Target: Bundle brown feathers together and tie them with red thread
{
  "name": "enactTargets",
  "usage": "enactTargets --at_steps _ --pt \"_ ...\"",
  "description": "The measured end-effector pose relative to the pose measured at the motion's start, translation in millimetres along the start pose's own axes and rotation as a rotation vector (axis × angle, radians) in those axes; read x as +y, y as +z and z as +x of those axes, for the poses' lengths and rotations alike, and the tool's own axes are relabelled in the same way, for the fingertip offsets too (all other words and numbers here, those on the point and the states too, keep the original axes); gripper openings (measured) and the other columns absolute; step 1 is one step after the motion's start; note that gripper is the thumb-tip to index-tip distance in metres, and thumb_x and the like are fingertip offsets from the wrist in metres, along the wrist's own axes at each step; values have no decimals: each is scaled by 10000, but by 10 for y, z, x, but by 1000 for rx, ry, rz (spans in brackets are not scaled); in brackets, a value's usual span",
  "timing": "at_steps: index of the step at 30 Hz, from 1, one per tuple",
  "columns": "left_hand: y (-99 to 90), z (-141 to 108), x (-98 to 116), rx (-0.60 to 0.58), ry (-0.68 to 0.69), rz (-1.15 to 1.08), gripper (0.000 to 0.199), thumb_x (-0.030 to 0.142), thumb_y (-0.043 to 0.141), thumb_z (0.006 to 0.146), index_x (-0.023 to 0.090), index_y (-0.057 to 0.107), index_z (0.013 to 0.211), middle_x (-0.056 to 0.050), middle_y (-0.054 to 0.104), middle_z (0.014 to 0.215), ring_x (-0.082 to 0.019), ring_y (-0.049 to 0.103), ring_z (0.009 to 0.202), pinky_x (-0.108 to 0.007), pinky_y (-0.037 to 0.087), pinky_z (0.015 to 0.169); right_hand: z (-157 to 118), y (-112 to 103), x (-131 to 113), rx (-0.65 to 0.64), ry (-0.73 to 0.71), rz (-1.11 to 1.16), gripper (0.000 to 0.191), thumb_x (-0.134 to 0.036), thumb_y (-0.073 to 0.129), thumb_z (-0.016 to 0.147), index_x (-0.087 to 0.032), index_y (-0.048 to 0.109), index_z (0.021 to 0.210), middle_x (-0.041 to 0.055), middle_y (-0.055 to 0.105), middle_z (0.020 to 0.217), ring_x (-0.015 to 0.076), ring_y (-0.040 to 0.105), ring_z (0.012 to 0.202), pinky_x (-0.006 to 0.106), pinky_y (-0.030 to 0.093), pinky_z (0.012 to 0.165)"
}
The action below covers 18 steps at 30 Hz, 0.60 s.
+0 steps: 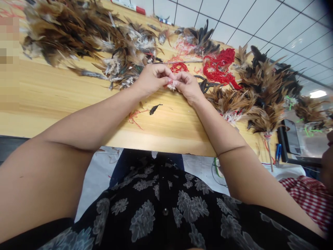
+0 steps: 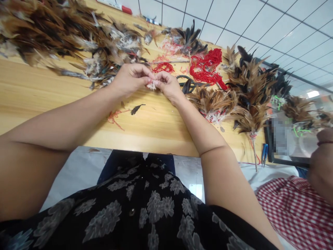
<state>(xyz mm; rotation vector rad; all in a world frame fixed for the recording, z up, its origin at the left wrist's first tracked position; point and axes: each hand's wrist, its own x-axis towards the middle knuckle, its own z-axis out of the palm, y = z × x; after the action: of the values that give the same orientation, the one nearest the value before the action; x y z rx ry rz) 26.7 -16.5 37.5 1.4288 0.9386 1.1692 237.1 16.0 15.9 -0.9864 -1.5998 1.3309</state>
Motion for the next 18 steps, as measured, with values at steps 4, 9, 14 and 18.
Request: enactTargets --at_steps 4,9,14,18 --pt "45 29 -77 33 -11 -82 292 191 1103 1030 267 839 931 25 729 770 -220 677 885 -391 556 890 -1 18 -49 -35 27 6 751 -784 1133 905 -262 594 930 -38 637 856 122 577 818 247 518 707" --pt "47 93 -247 78 1 -179 427 265 1199 966 238 786 862 -10 765 813 -208 716 781 -374 579 785 29 -5 -15 -58 56 1 741 -814 1079 959 -268 578 953 -45 626 857 112 550 790 221 481 666" --pt "13 106 -347 103 28 -155 501 431 1192 1039 287 734 896 6 758 815 -226 738 862 -388 606 831 64 -84 80 3 37 21 581 -649 1042 1062 -266 609 1008 -48 672 911 98 571 796 201 529 681" --pt "5 118 -339 121 -4 -123 541 430 1190 1036 284 698 864 -3 755 815 -230 756 856 -393 626 850 143 -173 176 60 6 14 512 -612 1000 1095 -262 630 1045 -61 683 948 75 575 789 195 550 727"
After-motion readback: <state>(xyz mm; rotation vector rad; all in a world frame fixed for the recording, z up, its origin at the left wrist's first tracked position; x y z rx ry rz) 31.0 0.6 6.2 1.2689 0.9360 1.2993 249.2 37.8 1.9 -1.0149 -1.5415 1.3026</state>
